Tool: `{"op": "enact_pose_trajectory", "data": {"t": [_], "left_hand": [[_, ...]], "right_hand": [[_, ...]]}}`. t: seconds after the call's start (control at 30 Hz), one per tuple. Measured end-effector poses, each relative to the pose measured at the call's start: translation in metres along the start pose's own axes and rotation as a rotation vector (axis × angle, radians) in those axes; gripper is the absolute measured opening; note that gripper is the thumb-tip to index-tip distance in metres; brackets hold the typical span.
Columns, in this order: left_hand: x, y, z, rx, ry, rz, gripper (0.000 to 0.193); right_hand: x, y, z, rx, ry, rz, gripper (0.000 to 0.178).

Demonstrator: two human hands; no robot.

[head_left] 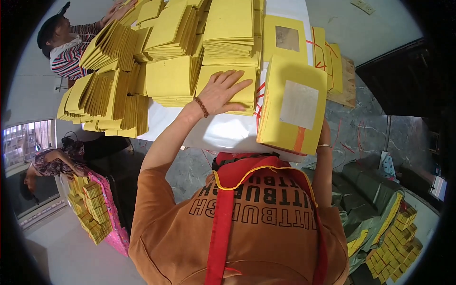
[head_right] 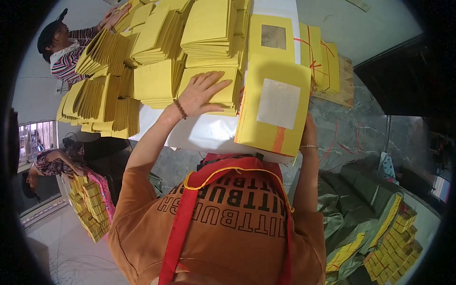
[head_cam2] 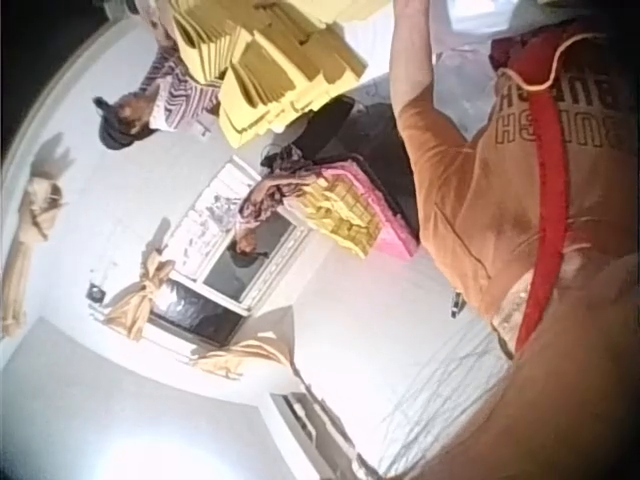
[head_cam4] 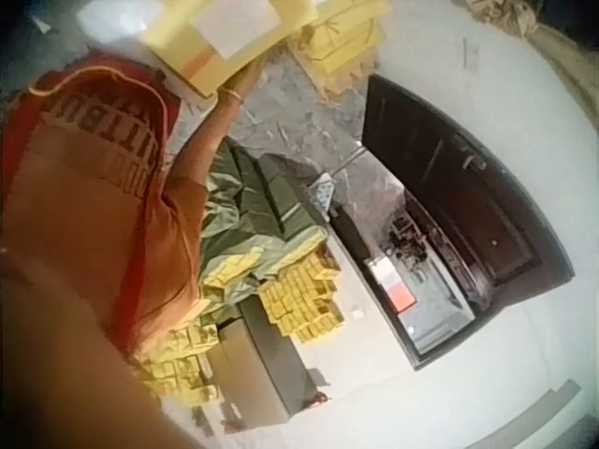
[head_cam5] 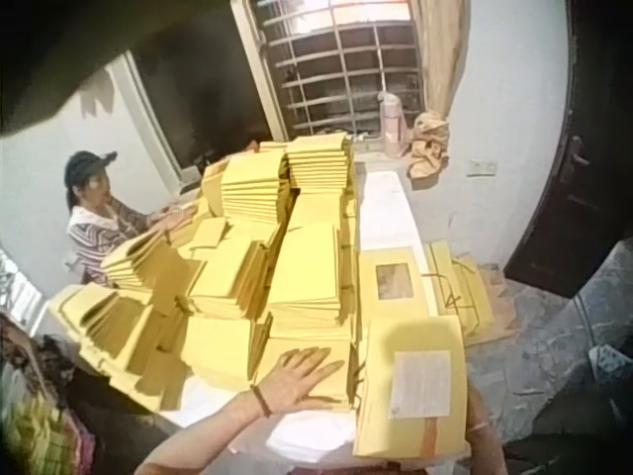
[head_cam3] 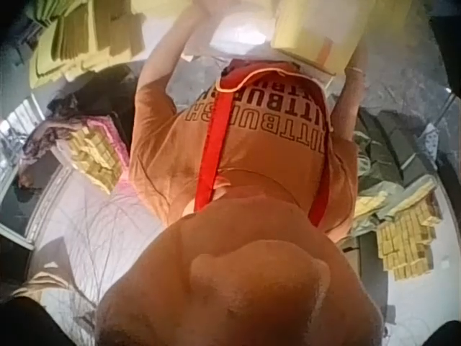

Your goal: Folding and stacking yellow paper sheets, some with silver foil attached.

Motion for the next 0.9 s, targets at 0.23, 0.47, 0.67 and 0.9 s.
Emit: {"op": "enact_pose_trajectory", "data": {"t": [0.23, 0.47, 0.67, 0.9], "left_hand": [[-0.04, 0.025, 0.007, -0.016, 0.238, 0.192, 0.039], [-0.04, 0.026, 0.024, -0.131, 0.335, 0.313, 0.031], [-0.012, -0.021, 0.023, -0.424, 0.285, 0.087, 0.036], [0.046, -0.035, 0.023, -0.367, 0.065, -0.066, 0.054]], "right_hand": [[0.006, -0.016, 0.005, -0.024, -0.005, -0.04, 0.042], [-0.016, -0.006, -0.002, -0.076, -0.036, -0.018, 0.048], [-0.012, -0.012, 0.001, -0.034, 0.005, 0.016, 0.048], [-0.006, -0.015, 0.008, -0.043, 0.034, -0.009, 0.044]]}}
Point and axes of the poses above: each hand's wrist, its own z-axis away from the middle knuckle, its own x-axis out of the palm, y = z × x, the point moved 10 cm from there along -z, towards the middle knuckle, and after that the axes turned 11 degrees about -x, right-handed, at the moved point
